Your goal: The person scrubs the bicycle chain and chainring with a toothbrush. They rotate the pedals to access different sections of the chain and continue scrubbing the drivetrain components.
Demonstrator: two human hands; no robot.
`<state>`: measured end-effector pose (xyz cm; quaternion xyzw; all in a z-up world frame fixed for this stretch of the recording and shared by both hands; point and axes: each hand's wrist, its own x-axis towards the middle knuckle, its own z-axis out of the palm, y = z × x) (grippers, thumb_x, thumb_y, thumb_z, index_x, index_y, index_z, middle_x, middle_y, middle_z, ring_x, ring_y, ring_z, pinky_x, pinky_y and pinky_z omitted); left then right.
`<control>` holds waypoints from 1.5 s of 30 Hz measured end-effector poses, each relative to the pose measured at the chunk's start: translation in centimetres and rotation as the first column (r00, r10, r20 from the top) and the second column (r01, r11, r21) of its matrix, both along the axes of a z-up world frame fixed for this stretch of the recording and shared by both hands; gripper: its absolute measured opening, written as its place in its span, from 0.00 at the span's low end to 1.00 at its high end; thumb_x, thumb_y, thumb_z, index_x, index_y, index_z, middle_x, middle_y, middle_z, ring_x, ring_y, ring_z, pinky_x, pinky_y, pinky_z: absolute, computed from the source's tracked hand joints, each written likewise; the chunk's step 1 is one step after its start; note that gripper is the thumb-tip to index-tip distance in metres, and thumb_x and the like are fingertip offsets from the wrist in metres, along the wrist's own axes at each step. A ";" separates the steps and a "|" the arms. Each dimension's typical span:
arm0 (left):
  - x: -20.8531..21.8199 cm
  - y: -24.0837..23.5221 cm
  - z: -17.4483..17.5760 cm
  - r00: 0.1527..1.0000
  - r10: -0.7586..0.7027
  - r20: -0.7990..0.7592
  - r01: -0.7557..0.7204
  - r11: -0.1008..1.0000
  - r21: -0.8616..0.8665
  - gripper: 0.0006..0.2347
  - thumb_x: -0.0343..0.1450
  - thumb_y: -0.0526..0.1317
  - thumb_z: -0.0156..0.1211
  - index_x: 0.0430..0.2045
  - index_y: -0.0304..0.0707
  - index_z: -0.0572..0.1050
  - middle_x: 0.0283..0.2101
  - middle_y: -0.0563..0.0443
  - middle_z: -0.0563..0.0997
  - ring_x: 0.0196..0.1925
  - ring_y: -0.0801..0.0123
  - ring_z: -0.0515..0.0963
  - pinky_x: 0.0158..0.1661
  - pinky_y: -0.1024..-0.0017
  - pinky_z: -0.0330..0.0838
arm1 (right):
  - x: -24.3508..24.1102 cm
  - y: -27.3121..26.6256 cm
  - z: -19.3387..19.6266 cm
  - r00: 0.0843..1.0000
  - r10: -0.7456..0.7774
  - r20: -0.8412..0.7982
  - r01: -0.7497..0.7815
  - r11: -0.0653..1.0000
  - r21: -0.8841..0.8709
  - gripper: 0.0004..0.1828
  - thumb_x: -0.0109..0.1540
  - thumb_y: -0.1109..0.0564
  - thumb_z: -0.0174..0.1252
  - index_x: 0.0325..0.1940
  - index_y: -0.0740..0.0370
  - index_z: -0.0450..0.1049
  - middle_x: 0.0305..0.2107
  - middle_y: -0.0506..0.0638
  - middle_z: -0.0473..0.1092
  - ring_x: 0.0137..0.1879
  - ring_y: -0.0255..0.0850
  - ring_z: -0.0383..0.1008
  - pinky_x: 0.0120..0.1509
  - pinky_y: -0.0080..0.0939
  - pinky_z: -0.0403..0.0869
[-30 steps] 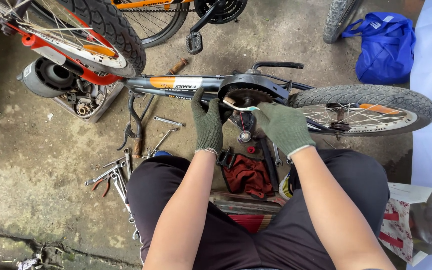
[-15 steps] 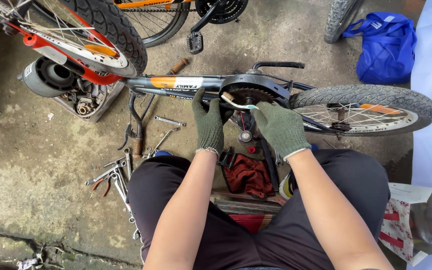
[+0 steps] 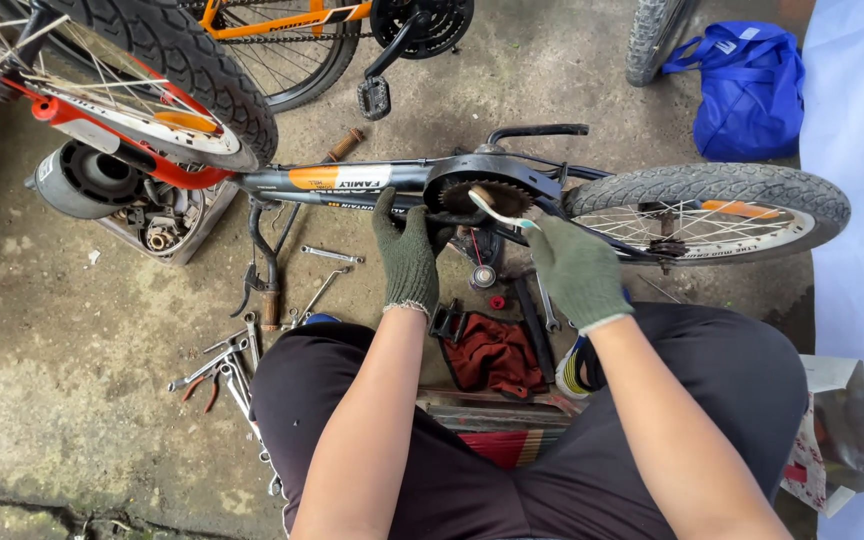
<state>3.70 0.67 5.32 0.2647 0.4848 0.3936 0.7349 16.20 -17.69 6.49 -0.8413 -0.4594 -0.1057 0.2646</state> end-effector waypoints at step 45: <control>0.2 0.0 0.1 1.000 -0.018 -0.014 0.016 0.993 -0.119 0.29 0.65 0.32 0.66 0.62 0.50 0.64 0.50 0.33 0.69 0.43 0.50 0.81 0.43 0.58 0.86 | 0.6 -5.0 -7.1 0.940 -0.335 0.059 0.340 0.927 -0.158 0.10 0.70 0.45 0.53 0.46 0.50 0.74 0.25 0.56 0.75 0.34 0.55 0.81 0.33 0.55 0.77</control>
